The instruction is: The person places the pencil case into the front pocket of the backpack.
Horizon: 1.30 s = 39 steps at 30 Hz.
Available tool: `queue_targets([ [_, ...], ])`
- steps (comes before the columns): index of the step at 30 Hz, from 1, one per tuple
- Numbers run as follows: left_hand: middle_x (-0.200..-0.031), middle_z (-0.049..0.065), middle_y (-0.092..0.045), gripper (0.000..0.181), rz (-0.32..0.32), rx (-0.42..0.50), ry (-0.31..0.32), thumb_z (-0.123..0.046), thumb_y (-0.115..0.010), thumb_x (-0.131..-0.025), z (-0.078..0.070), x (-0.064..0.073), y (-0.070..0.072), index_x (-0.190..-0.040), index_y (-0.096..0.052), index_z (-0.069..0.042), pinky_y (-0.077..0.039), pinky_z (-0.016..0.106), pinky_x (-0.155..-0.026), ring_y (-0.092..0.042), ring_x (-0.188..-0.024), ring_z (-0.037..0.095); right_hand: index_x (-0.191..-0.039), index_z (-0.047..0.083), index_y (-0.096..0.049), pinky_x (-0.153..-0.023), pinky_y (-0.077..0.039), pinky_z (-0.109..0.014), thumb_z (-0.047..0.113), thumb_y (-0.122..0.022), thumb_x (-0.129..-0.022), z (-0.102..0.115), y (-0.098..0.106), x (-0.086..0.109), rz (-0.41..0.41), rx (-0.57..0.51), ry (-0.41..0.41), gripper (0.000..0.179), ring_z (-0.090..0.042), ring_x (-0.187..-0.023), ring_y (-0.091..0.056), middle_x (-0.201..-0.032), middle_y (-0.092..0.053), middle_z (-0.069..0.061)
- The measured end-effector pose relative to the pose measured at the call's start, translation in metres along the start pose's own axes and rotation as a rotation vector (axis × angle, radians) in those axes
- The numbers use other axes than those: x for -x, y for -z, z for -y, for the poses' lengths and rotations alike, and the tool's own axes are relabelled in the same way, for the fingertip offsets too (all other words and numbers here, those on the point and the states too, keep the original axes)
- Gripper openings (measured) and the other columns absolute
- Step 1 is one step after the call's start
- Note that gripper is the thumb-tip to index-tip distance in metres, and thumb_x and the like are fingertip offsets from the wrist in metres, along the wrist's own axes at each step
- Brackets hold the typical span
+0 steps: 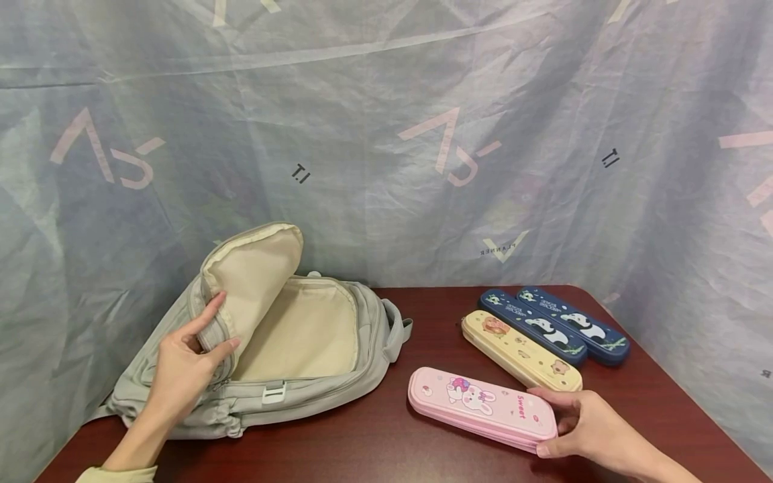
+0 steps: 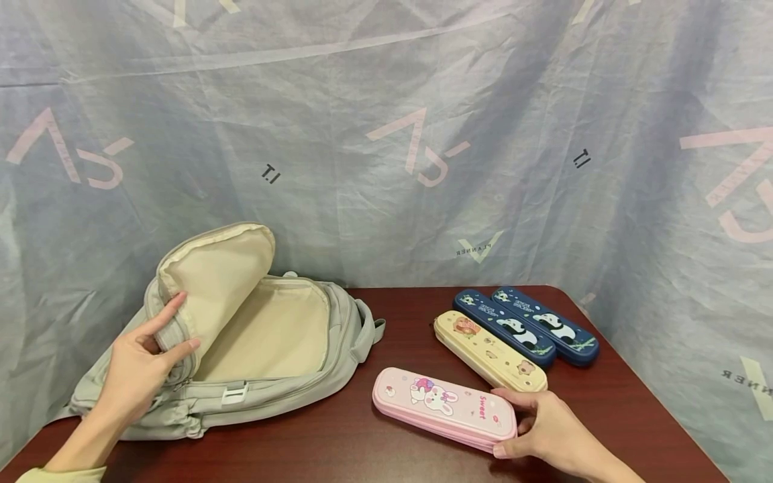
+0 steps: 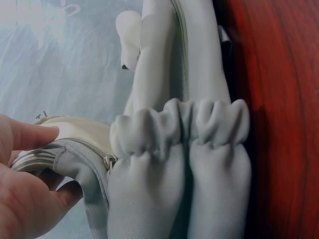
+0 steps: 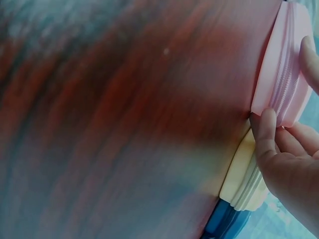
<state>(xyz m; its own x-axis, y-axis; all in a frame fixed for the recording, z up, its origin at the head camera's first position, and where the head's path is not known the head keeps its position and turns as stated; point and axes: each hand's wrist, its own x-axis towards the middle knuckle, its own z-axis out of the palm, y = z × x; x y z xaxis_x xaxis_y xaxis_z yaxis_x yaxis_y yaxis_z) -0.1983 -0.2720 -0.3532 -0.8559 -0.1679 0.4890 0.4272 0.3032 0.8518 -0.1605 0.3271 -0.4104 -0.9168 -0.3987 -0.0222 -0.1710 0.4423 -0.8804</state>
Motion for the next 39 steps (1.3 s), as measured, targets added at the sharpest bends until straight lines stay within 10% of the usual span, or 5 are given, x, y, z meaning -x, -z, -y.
queue_targets([
  [9,-0.158,0.005,-0.048,0.081,-0.016,-0.002,-0.008,0.019,-0.075,-0.085,0.003,0.001,-0.001,-0.155,-0.055,-0.014,-0.02,0.039,-0.032,-0.018,-0.039,0.01,-0.146,-0.015,-0.052,-0.082,-0.057,-0.025,0.011,-0.089,-0.084,0.003,0.004,0.006,-0.051,-0.002,-0.097,0.077,-0.029,-0.113,-0.064,-0.137,-0.063,-0.024],
  [23,-0.162,0.009,-0.042,0.081,-0.013,0.046,0.008,0.02,-0.074,-0.085,0.002,0.001,0.0,-0.156,-0.054,-0.014,-0.021,0.035,-0.035,-0.019,-0.044,0.012,-0.144,-0.014,-0.055,-0.083,-0.058,-0.026,0.012,-0.088,-0.084,0.01,0.006,0.007,-0.116,0.018,-0.091,0.073,-0.028,-0.11,-0.063,-0.137,-0.057,-0.027],
  [30,-0.164,0.009,-0.039,0.081,-0.01,0.042,0.004,0.019,-0.074,-0.086,0.002,0.001,0.0,-0.157,-0.052,-0.015,-0.041,0.012,-0.056,-0.052,-0.075,0.001,-0.148,-0.011,-0.053,-0.083,-0.059,-0.03,0.01,-0.085,-0.087,0.02,0.01,0.006,-0.111,-0.039,-0.119,0.071,-0.032,-0.113,-0.059,-0.14,-0.054,-0.025],
  [34,-0.163,0.007,-0.041,0.085,-0.021,0.019,0.023,0.017,-0.077,-0.084,0.001,0.001,0.0,-0.157,-0.052,-0.018,-0.025,0.029,-0.033,-0.026,-0.041,0.01,-0.15,-0.009,-0.051,-0.082,-0.06,-0.032,0.013,-0.082,-0.09,0.028,0.013,0.005,-0.113,-0.038,-0.133,0.071,-0.03,-0.109,-0.061,-0.14,-0.056,-0.024],
  [39,-0.16,0.004,-0.044,0.088,-0.027,0.011,0.022,0.018,-0.079,-0.082,0.001,0.002,0.0,-0.158,-0.051,-0.018,-0.02,0.038,-0.032,-0.017,-0.04,0.019,-0.15,-0.007,-0.053,-0.079,-0.06,-0.033,0.014,-0.083,-0.088,0.04,0.012,-0.001,-0.128,-0.022,-0.086,0.072,-0.029,-0.106,-0.065,-0.136,-0.061,-0.021],
])
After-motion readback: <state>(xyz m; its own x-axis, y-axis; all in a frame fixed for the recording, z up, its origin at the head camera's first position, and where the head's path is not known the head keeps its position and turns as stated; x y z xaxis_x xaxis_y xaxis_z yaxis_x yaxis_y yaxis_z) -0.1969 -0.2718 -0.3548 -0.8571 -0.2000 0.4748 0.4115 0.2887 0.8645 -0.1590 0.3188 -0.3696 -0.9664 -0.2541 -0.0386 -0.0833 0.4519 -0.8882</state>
